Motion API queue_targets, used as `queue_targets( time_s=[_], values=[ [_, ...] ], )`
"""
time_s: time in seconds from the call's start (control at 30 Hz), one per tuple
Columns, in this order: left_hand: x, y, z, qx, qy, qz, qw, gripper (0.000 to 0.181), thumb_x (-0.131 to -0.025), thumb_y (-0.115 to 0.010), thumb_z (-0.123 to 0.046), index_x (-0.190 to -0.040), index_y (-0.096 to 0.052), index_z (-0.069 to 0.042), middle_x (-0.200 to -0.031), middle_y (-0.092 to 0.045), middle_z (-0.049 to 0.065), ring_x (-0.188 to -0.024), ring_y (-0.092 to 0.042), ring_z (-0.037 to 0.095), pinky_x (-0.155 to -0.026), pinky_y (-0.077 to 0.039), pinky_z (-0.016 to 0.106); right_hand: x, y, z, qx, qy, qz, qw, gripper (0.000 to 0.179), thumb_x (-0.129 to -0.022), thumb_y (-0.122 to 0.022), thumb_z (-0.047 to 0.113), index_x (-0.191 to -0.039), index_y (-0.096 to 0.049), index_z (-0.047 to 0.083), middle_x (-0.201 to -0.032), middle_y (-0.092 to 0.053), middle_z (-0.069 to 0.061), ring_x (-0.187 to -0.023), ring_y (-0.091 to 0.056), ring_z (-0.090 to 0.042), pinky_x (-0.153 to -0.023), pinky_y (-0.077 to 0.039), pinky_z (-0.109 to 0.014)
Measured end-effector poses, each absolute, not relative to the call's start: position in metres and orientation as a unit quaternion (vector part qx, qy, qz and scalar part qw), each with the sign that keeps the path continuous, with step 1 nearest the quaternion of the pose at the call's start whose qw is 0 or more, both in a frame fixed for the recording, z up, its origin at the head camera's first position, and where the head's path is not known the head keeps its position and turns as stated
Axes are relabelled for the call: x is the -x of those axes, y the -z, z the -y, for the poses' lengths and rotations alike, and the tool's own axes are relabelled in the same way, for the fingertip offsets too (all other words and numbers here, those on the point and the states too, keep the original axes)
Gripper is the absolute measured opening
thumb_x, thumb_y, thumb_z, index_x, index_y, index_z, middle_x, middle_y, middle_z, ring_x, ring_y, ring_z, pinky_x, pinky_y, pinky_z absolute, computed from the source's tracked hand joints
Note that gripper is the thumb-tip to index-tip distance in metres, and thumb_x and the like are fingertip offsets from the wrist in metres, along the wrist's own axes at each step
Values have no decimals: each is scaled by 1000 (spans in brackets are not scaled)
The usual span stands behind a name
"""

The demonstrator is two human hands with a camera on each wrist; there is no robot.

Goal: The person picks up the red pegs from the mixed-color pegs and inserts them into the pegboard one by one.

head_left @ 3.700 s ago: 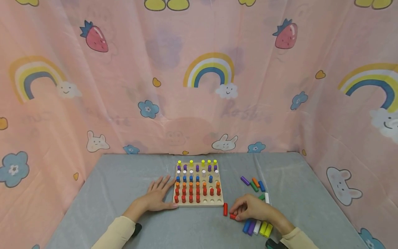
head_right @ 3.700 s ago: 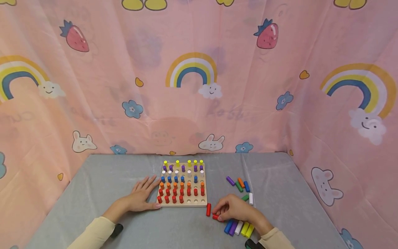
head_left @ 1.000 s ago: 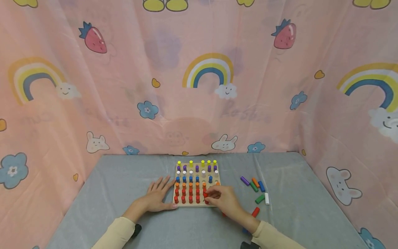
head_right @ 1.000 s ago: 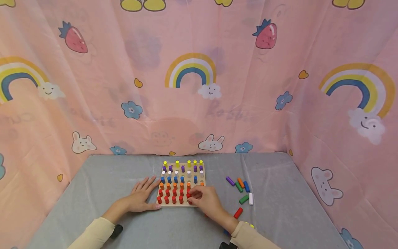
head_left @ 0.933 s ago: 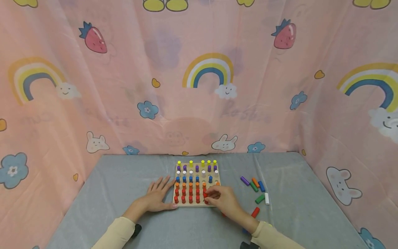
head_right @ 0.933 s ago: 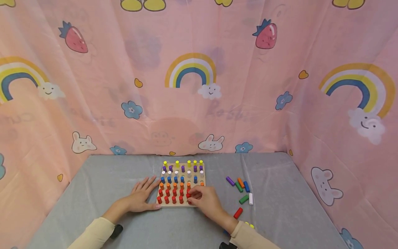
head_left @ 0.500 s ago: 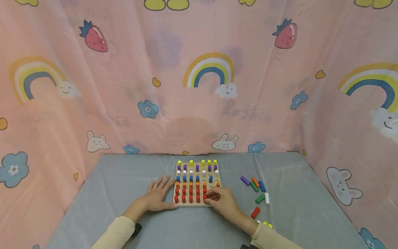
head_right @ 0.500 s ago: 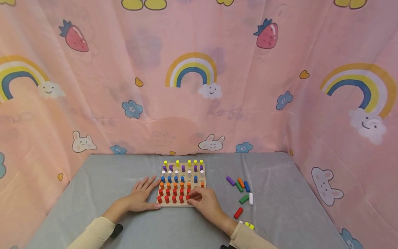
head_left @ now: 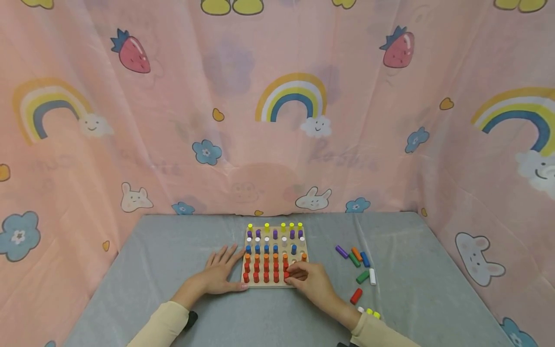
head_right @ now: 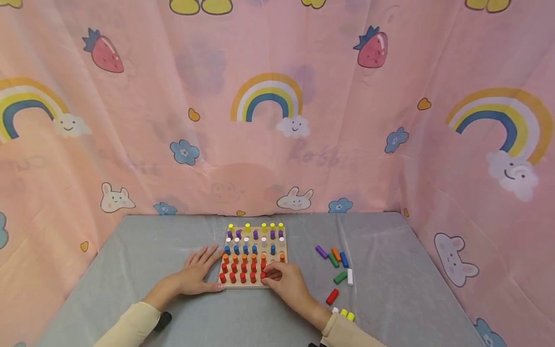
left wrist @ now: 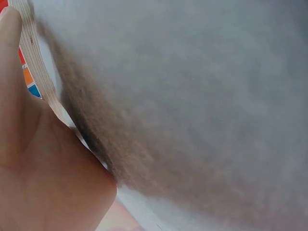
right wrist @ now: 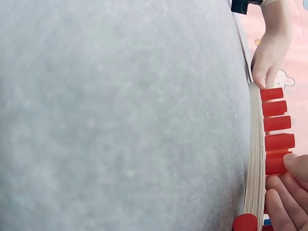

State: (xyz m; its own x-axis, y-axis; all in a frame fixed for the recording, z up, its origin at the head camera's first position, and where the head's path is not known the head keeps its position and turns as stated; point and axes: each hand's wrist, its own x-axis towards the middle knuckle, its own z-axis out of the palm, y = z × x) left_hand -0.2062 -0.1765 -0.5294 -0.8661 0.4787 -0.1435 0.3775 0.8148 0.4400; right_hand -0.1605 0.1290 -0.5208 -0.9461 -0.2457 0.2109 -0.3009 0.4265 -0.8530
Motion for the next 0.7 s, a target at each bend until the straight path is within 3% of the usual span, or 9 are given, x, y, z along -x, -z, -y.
queue_targets(
  time_s=[0.2,0.47,0.7],
  values=[
    [207,533,177,-223,-193,-948,119,106,-78,-64,-74,-160,-18,-24,-169,-8,7,-156,-4,39,-121,-4,66,162,517,-139,-138,-536,833,-3,24,-82,-80,16,-102,-74,4,-96,-77,-12,-78,-73,-8,-68,-57,-16],
    [208,535,177,-223,-195,-948,114,105,-78,-66,-71,-159,-18,-24,-169,-8,7,-155,-4,39,-121,-3,67,167,508,-172,-182,-536,820,-86,30,-85,-78,18,-110,-73,2,-105,-75,-15,-90,-73,-16,-76,-58,-19],
    [208,536,177,-223,-193,-948,116,105,-79,-65,-72,-160,-18,-25,-169,-8,7,-156,-3,39,-121,-2,66,170,508,-200,-206,-475,847,-119,26,-85,-78,23,-108,-75,10,-106,-76,-6,-94,-71,-15,-81,-56,-19]
  ],
)
